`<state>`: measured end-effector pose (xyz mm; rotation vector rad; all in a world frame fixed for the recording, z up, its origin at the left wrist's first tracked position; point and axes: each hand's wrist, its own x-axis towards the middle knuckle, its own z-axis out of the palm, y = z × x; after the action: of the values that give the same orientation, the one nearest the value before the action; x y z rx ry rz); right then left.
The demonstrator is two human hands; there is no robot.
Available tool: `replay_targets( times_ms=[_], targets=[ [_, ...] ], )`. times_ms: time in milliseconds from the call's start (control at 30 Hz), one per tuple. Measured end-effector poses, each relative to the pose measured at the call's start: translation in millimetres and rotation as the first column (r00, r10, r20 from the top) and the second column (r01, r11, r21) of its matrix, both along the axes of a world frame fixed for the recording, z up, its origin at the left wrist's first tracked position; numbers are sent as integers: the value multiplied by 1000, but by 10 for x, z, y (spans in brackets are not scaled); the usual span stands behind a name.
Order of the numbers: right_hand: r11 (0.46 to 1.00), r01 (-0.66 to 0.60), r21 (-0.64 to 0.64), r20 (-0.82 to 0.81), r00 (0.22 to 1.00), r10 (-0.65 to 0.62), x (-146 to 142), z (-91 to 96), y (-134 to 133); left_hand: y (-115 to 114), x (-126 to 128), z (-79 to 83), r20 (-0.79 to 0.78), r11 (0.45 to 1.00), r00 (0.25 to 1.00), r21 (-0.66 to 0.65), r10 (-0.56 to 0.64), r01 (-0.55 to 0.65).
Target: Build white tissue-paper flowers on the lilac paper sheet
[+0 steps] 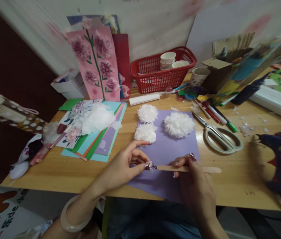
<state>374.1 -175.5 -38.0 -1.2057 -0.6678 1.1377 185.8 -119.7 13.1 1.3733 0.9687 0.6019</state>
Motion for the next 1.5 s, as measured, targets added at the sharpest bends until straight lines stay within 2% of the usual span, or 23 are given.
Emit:
replay_targets(
  times_ms=[233, 533, 700, 800, 967, 1167, 1333, 1500],
  targets=[
    [999, 31, 28, -127, 992, -27, -51, 43, -2, -21, 23, 62, -33, 999, 999, -49, 7, -8],
    [999, 44, -9, 24, 999, -44, -67, 138, -22, -10, 18, 62, -10, 997, 999, -73, 36, -37],
    [999, 50, 14, 4, 999, -50, -43, 113, -8, -20, 2, 62, -19, 996, 997, -56, 74, -75],
    [998, 54, 36, -11, 998, -54, -28, 68, 7, 0, -26, 80, -71, 988, 985, 32, 156, -154],
    [997, 74, 13, -38, 997, -74, -57, 89, -7, 93, 12, 75, -135, 937, 939, 204, 315, -285],
    [999, 32, 23, -36, 999, -31, -65, 161, -14, 210, 157, -25, -199, 911, 927, 335, 317, -240],
    [998, 31, 48, 25, 999, -32, -48, 180, 3, 303, 207, -81, -300, 820, 867, 539, 399, -191],
    [998, 14, 59, 29, 999, -16, -53, 169, -2, 369, 210, -97, -312, 767, 828, 608, 466, -202]
  ],
)
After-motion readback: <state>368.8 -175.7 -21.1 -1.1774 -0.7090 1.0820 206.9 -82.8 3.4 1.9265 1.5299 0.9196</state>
